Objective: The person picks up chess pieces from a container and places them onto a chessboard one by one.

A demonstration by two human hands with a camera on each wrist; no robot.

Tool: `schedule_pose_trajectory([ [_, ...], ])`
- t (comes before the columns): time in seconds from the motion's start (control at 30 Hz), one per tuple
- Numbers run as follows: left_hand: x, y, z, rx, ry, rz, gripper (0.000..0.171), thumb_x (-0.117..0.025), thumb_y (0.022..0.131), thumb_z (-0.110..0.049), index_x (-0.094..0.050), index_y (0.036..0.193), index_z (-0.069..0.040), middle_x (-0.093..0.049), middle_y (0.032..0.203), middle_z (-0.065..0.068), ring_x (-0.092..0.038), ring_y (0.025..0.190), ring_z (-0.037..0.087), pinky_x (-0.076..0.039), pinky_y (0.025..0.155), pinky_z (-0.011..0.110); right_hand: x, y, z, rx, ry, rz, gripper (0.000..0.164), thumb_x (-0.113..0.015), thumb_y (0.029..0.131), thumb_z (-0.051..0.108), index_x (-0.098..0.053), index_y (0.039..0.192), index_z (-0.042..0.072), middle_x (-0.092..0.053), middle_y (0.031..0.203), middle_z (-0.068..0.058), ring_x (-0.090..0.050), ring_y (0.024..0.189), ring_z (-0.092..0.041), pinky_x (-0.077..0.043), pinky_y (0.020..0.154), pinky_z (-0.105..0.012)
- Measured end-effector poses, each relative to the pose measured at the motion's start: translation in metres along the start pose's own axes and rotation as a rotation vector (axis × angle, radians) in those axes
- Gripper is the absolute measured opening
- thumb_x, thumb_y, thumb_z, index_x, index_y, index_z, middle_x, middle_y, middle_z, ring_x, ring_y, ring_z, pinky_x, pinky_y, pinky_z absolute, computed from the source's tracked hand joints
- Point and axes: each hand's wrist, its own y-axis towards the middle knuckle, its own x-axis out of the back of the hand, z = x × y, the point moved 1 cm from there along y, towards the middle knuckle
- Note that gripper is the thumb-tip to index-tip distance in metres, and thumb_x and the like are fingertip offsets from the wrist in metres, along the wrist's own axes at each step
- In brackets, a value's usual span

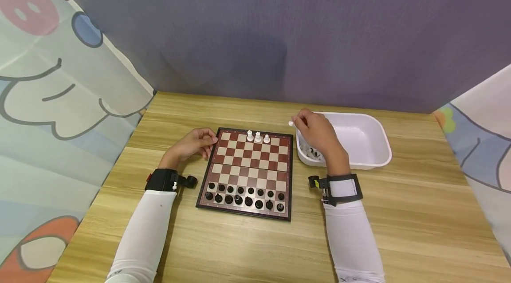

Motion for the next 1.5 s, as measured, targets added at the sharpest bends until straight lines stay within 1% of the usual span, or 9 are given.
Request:
schedule_pose_trajectory([
  [0.13,0.0,0.001,-0.001,-0.002,0.006,0.003,0.017,-0.058,0.106,-0.015,-0.056,0.113,0.001,-0.06,0.076,0.005,-0.062,0.059,0.016,-0.06,0.055,0.028,-0.002,-0.001,0.009,0.008,-0.011,0.017,0.028,-0.05,0.109,0.031,-0.063,0.107,0.006,-0.053,0.077,-0.007,-0.044,0.065,-0.021,-0.035,0.059,-0.034],
  [0.3,-0.001,0.001,-0.001,0.009,0.011,-0.001,0.016,-0.058,0.106,-0.014,-0.057,0.112,0.0,-0.06,0.077,0.006,-0.062,0.059,0.016,-0.059,0.055,0.027,-0.006,-0.002,0.025,0.016,0.019,0.04,0.021,-0.056,0.107,0.028,-0.066,0.111,0.009,-0.065,0.089,-0.008,-0.055,0.076,-0.023,-0.045,0.067,-0.037],
  [0.5,0.001,-0.001,0.0,0.009,0.019,0.001,0.016,-0.056,0.106,-0.014,-0.056,0.114,0.0,-0.06,0.077,0.005,-0.062,0.06,0.016,-0.06,0.056,0.027,-0.008,0.001,0.052,0.107,0.075,0.052,0.017,-0.063,0.103,0.018,-0.068,0.114,0.006,-0.072,0.101,-0.01,-0.067,0.09,-0.025,-0.056,0.079,-0.043],
  [0.7,0.003,0.002,0.0,-0.018,0.013,0.005,0.016,-0.057,0.106,-0.014,-0.056,0.113,0.0,-0.06,0.077,0.004,-0.062,0.06,0.015,-0.06,0.056,0.027,-0.01,0.011,0.08,0.226,0.007,0.073,0.018,-0.063,0.102,0.012,-0.071,0.116,0.005,-0.075,0.105,-0.008,-0.07,0.091,-0.022,-0.06,0.078,-0.04],
  [0.9,0.004,0.006,0.001,-0.01,0.004,0.004,0.017,-0.058,0.105,-0.014,-0.057,0.113,0.001,-0.06,0.078,0.005,-0.062,0.06,0.015,-0.059,0.056,0.027,-0.024,0.023,0.11,0.384,-0.08,0.15,0.014,-0.064,0.1,0.009,-0.074,0.108,0.007,-0.076,0.102,-0.004,-0.069,0.085,-0.016,-0.06,0.077,-0.034],
  [1.1,0.003,0.007,0.001,-0.013,-0.005,0.006,0.016,-0.058,0.105,-0.014,-0.057,0.113,0.001,-0.06,0.077,0.005,-0.062,0.06,0.015,-0.059,0.055,0.027,-0.055,0.034,0.13,0.492,-0.12,0.226,0.013,-0.062,0.098,0.003,-0.073,0.101,0.008,-0.076,0.098,-0.003,-0.065,0.074,-0.013,-0.056,0.067,-0.029],
  [1.27,0.003,0.007,0.001,-0.008,-0.006,-0.004,0.016,-0.058,0.105,-0.013,-0.056,0.113,0.001,-0.059,0.077,0.004,-0.061,0.059,0.015,-0.058,0.054,0.026,-0.079,0.046,0.136,0.504,-0.168,0.265,0.014,-0.06,0.099,0.003,-0.074,0.098,0.007,-0.075,0.093,-0.002,-0.061,0.07,-0.011,-0.054,0.066,-0.024],
  [1.4,0.003,0.007,0.001,-0.004,0.001,-0.003,0.017,-0.057,0.106,-0.013,-0.056,0.113,0.002,-0.059,0.076,0.005,-0.061,0.059,0.015,-0.058,0.054,0.026,-0.091,0.055,0.138,0.48,-0.174,0.275,0.016,-0.06,0.1,0.004,-0.072,0.089,0.006,-0.067,0.079,-0.001,-0.053,0.064,-0.01,-0.046,0.061,-0.022],
  [1.5,0.003,0.007,0.0,0.002,0.0,0.002,0.018,-0.057,0.106,-0.014,-0.056,0.114,0.002,-0.059,0.076,0.004,-0.061,0.058,0.015,-0.059,0.054,0.026,-0.099,0.06,0.138,0.469,-0.18,0.278,0.017,-0.061,0.1,0.003,-0.071,0.086,0.006,-0.065,0.077,-0.001,-0.051,0.063,-0.01,-0.044,0.06,-0.023],
])
